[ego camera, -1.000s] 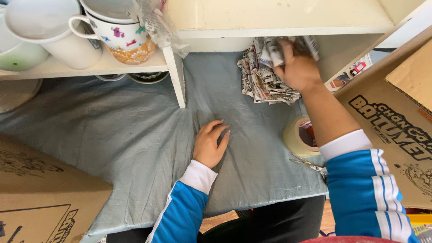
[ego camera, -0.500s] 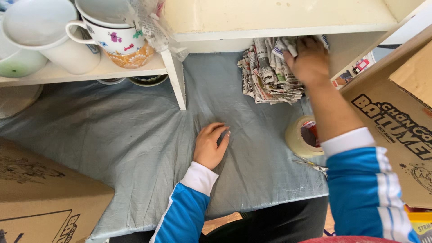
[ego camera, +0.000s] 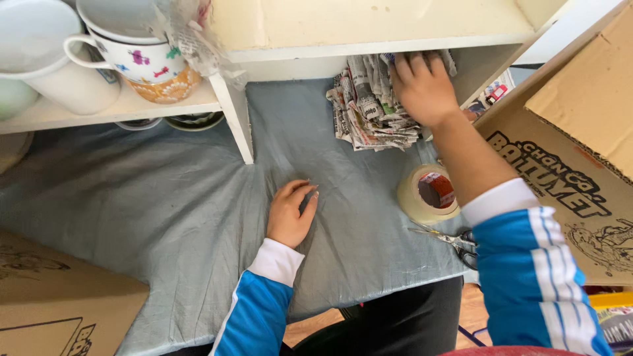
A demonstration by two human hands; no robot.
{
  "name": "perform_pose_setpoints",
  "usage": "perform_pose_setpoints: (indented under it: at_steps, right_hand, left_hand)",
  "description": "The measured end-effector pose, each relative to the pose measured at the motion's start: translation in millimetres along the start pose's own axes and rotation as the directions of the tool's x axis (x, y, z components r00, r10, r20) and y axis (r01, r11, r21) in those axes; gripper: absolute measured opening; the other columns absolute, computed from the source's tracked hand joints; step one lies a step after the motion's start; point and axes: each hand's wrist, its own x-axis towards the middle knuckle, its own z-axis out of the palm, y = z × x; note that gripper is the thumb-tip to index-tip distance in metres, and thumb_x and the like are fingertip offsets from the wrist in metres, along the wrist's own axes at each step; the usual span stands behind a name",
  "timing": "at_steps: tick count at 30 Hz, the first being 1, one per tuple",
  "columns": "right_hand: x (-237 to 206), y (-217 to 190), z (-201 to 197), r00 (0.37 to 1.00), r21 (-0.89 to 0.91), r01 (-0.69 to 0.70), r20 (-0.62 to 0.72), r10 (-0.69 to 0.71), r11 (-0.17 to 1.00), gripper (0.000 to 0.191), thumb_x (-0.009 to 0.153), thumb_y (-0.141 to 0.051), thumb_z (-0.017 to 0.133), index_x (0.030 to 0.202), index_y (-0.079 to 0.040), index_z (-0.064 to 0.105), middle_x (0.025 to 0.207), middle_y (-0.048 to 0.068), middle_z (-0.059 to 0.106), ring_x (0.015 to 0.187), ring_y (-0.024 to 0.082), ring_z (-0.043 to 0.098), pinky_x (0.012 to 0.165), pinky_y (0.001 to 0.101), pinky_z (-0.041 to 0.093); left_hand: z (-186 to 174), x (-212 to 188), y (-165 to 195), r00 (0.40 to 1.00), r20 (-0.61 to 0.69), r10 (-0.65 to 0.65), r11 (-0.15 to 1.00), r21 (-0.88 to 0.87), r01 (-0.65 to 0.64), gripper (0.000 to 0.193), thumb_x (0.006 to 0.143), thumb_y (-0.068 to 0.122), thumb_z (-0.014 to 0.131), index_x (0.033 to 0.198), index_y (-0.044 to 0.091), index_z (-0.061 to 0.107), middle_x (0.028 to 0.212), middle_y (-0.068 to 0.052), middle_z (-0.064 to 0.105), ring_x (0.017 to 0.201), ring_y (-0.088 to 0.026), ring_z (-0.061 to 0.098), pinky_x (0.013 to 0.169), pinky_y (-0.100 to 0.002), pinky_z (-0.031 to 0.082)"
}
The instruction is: The person folds newspaper sheets and wraps cylindrical objects, securing them with tape. They then use scissors to trim excess newspaper from the wrapped items.
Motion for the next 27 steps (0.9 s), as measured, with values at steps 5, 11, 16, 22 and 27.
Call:
perform_pose_setpoints:
  at_steps: [5,11,16,22,27]
  right_hand:
    - [35,-6,0,0.933,-0.025,-0.178,0.315,0.177,0.984,0.032,0.094,-0.023,0.057,0.118,-0.012,0.075,0.152,0.012,0.054,0.144,0.033,0.043,0.116,0.0572,0.028]
    - [42,-17,-12,0.950,-0.036,-0.239,0.196,0.242,0.970,0.049,0.090,-0.023,0.057,0.136,-0.010,0.068,0.148,0.015,0.052,0.140,0.036,0.043,0.114,0.0590,0.029]
    - [-79,-47,-112,0.972,0.007,0.116,-0.204,-0.112,0.993,0.044,0.095,-0.025,0.061,0.135,-0.009,0.066,0.149,0.017,0.053,0.120,0.033,0.061,0.090,0.0440,0.054]
    - [-273,8,-241,0.931,0.095,0.174,-0.340,-0.132,0.980,0.022,0.102,-0.031,0.066,0.115,-0.015,0.074,0.099,0.005,0.069,0.081,0.025,0.065,0.060,0.0373,0.051]
    - [-338,87,-275,0.567,0.418,-0.808,0.365,0.738,0.414,0.036,0.104,-0.022,0.059,0.138,-0.011,0.061,0.099,0.014,0.068,0.085,0.032,0.071,0.062,0.0399,0.050]
  left_hand:
    - [-6,5,8,1.000,-0.016,-0.015,0.999,-0.041,0.014,0.023,0.094,0.018,0.067,0.111,0.005,0.074,0.122,-0.013,0.070,0.114,-0.034,0.065,0.099,-0.041,0.049]
    - [-3,2,4,0.999,-0.023,-0.039,0.999,-0.035,0.038,0.021,0.095,0.018,0.067,0.111,0.007,0.075,0.122,-0.012,0.070,0.114,-0.033,0.065,0.100,-0.041,0.049]
    - [-10,-10,13,0.997,-0.025,0.075,0.997,0.008,-0.075,0.020,0.094,0.017,0.067,0.111,0.007,0.074,0.123,-0.012,0.069,0.114,-0.035,0.064,0.100,-0.042,0.048]
    - [-21,5,107,0.919,0.141,0.367,0.930,-0.066,-0.362,0.026,0.086,0.017,0.073,0.110,0.007,0.073,0.116,-0.008,0.071,0.107,-0.030,0.066,0.094,-0.042,0.049]
    - [17,49,231,0.588,0.153,0.795,0.601,-0.335,-0.726,0.028,0.092,0.023,0.078,0.116,0.009,0.071,0.112,-0.005,0.069,0.108,-0.027,0.064,0.100,-0.044,0.048]
